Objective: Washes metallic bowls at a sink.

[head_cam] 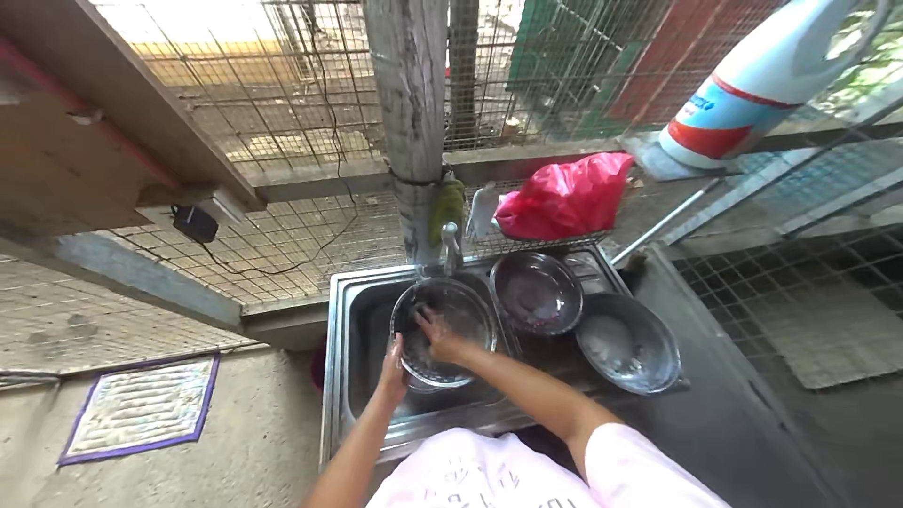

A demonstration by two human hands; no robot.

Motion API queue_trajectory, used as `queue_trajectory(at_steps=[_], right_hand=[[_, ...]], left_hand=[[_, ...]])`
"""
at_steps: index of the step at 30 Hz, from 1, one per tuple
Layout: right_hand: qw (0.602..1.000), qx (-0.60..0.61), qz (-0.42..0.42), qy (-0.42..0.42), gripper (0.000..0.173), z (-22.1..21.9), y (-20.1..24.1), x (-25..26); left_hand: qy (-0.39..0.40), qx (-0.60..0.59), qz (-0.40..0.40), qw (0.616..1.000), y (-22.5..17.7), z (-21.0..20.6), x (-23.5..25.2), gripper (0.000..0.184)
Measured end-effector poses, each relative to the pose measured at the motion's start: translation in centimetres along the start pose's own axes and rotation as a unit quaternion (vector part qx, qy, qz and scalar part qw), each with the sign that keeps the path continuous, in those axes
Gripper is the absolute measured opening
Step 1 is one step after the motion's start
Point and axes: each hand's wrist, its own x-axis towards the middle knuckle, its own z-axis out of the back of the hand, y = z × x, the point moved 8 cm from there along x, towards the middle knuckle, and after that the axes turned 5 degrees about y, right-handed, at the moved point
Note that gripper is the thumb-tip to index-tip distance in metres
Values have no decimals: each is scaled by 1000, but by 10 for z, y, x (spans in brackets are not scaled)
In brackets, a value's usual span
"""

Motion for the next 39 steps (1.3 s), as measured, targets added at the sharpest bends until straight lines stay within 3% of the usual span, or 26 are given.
queue_trajectory(at_steps=[2, 4, 6, 8, 10, 11, 13, 15, 18, 23, 27, 30, 32, 35, 37, 39], right_hand=[[995, 69, 78, 5, 75, -17, 17, -4], [991, 44, 106, 71, 57, -27, 17, -18], [992, -38, 50, 108, 48, -14, -3, -34], [991, -93, -37, 85, 60, 17, -22, -42], [988, -107, -92, 68, 84, 39, -26, -43], [992, -88, -82, 42, 85, 46, -21, -45], [999, -52, -10, 1, 67, 51, -5, -54], [996, -64, 48, 46, 46, 50, 8, -74], [992, -70, 13, 103, 32, 80, -12, -118], [995, 15, -78, -55, 28, 169, -92, -196], [966, 70, -119, -219, 28, 217, -149, -272], [944, 79, -213, -239, 32, 209, -207, -303], [934, 75, -279, -211, 41, 186, -243, -310], [929, 58, -327, -163, 51, 150, -276, -308], [916, 39, -361, -170, 68, 138, -282, -307], [901, 33, -403, -159, 78, 127, -285, -302]], left_hand=[[-18, -25, -15, 999, -1, 1, 4, 51], [-65, -30, -31, 997, -8, 14, 1, 50], [-82, -14, -31, 996, -13, 25, -7, 50], [-59, 19, -15, 998, -11, 17, -16, 51], [-25, 45, 3, 999, -3, -10, -26, 51], [3, 54, 1, 999, -1, -28, -29, 51], [34, 74, -21, 996, -4, -61, -30, 51], [30, 93, -31, 995, -8, -89, -30, 54], [19, 127, -45, 991, -5, -134, -22, 56], [42, 258, -87, 961, 7, -206, 35, 58], [45, 407, -76, 909, 18, -219, 80, 46], [46, 445, -118, 887, 30, -191, 84, 36], [48, 499, -114, 858, 49, -158, 77, 44], [78, 668, 23, 739, 100, -96, 64, 62], [107, 742, 107, 653, 129, -61, 48, 49], [119, 771, 137, 610, 141, -47, 34, 33]])
